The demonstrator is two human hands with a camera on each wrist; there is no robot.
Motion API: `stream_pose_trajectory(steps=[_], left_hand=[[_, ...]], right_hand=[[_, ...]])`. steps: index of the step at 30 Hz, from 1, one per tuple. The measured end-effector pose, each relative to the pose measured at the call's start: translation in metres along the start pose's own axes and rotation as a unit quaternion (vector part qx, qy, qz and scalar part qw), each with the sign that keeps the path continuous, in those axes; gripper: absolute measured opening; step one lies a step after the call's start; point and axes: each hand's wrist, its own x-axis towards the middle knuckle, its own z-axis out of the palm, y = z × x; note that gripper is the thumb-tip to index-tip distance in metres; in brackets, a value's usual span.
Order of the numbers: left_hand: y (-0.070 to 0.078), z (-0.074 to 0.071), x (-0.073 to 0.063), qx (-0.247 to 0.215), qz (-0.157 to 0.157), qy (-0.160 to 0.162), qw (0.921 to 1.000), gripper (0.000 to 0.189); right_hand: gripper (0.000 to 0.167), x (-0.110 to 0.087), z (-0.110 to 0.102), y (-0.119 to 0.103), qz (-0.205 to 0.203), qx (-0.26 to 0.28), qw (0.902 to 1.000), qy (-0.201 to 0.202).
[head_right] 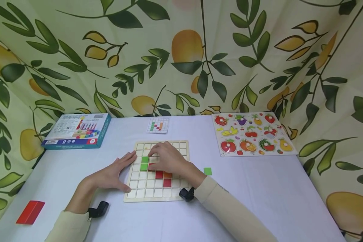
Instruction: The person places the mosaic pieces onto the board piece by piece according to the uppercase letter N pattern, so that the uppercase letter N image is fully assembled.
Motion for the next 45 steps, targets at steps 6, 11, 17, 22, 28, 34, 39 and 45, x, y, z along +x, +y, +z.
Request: stream_pose_trajectory(steps=[6, 11, 17, 22, 28, 34, 39, 45], left_hand=[[0.002, 0.001, 0.003, -0.002, -0.004, 0.004, 1.0, 0.122], [0.002, 0.002, 0.002, -0.002, 0.001, 0.007, 1.0, 0.122], [0.002, 0.003, -0.004, -0.005, -0.003, 0.012, 0.9999, 0.123], [0.0, 0.004, -0.007, -0.008, -0.001, 0.01, 0.9999, 0.123], [-0.001, 0.0, -0.004, -0.015, 0.014, 0.004, 0.9998, 0.122], [0.001, -0.003, -0.002, -0.014, 0.014, 0.003, 0.9998, 0.122], [0.001, -0.002, 0.0, -0.016, 0.016, 0.002, 0.9997, 0.121], [0.0, -0.001, -0.002, -0.015, 0.018, 0.002, 0.9997, 0.122]], right_hand=[[0.037, -0.02, -0.015, 0.015, 0.003, 0.007, 0.9999, 0.01], [0.035, -0.041, -0.024, 0.028, 0.015, 0.013, 0.9996, 0.019], [0.035, -0.068, -0.036, 0.043, 0.013, 0.003, 0.9996, 0.026], [0.037, -0.092, -0.047, 0.06, 0.026, 0.001, 0.9989, 0.04], [0.042, -0.117, -0.064, 0.081, 0.041, 0.008, 0.9972, 0.062], [0.044, -0.129, -0.07, 0.094, 0.055, 0.022, 0.997, 0.05], [0.045, -0.134, -0.065, 0.104, 0.069, 0.021, 0.9967, 0.038], [0.043, -0.137, -0.057, 0.113, 0.08, 0.03, 0.9958, 0.031]])
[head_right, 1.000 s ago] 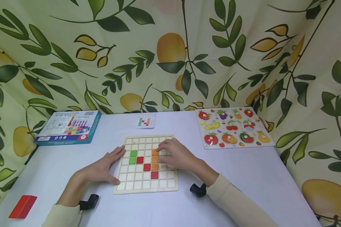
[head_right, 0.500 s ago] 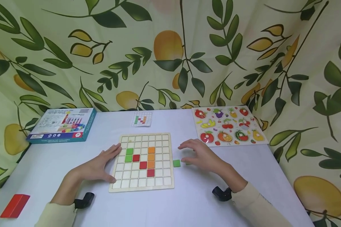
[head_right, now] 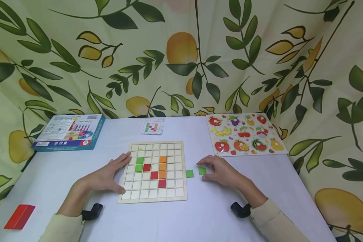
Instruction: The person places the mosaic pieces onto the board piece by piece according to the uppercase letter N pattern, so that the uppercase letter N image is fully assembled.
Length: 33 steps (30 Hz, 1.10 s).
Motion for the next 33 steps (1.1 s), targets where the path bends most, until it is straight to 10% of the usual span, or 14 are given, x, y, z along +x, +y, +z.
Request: stream_pose_trajectory(steps=[33], left_hand=[[0.002, 0.001, 0.0, 0.006, -0.003, 0.002, 1.0, 0.121]], right_hand=[[0.019, 0.028, -0.014, -0.022, -0.043, 0.039, 0.9982, -0.015]])
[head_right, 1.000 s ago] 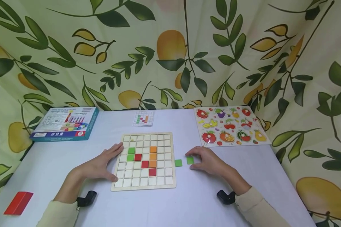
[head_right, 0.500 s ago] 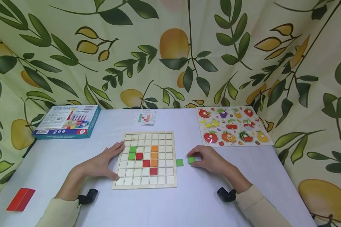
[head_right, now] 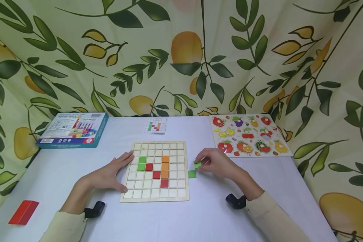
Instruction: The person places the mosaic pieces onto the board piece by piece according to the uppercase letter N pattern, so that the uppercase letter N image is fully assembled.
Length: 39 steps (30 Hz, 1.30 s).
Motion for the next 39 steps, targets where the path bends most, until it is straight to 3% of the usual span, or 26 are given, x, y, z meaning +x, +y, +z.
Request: stream_pose_trajectory(steps=[11, 26, 39], left_hand=[[-0.002, 0.001, 0.001, 0.003, -0.004, 0.001, 1.0, 0.121], [0.0, -0.001, 0.001, -0.001, -0.009, 0.0, 1.0, 0.12], [0.001, -0.003, 0.0, -0.001, 0.0, 0.0, 1.0, 0.119]], right_hand=[[0.011, 0.023, 0.033, -0.028, -0.015, 0.061, 0.9978, -0.022], [0.013, 0.058, 0.085, -0.078, -0.043, 0.067, 0.9964, -0.03], [0.012, 0.074, 0.118, -0.1, -0.075, 0.066, 0.9949, -0.016]])
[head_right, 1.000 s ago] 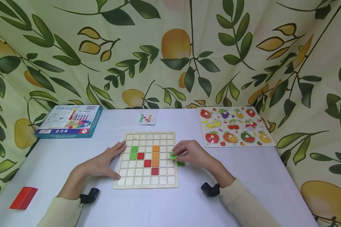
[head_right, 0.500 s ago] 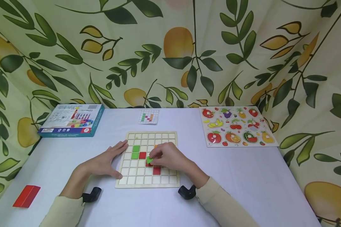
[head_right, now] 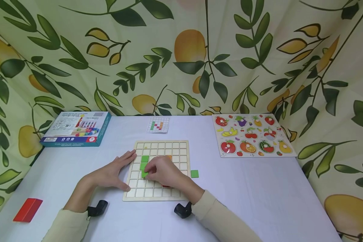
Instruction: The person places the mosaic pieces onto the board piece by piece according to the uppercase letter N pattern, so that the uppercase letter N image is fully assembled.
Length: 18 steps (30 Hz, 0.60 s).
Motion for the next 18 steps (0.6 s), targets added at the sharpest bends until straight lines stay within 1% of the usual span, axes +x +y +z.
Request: stream_pose_trajectory(steps=[6, 8, 10, 18], left_hand=[[-0.002, 0.003, 0.0, 0.001, -0.006, 0.002, 1.0, 0.12], [-0.002, 0.003, 0.0, -0.001, -0.012, 0.002, 0.9999, 0.12], [-0.001, 0.003, -0.001, -0.002, -0.011, 0.004, 0.9999, 0.12], [-0.002, 0.003, 0.0, -0.005, -0.014, 0.004, 0.9999, 0.119]], right_hand=[[0.011, 0.003, 0.012, 0.0, 0.003, -0.002, 1.0, 0.008], [0.011, 0.004, 0.014, -0.001, 0.009, -0.01, 0.9999, 0.01], [0.011, 0.004, 0.016, -0.001, 0.012, -0.019, 0.9997, 0.013], [0.012, 0.006, 0.022, -0.004, 0.011, -0.055, 0.9979, 0.033]])
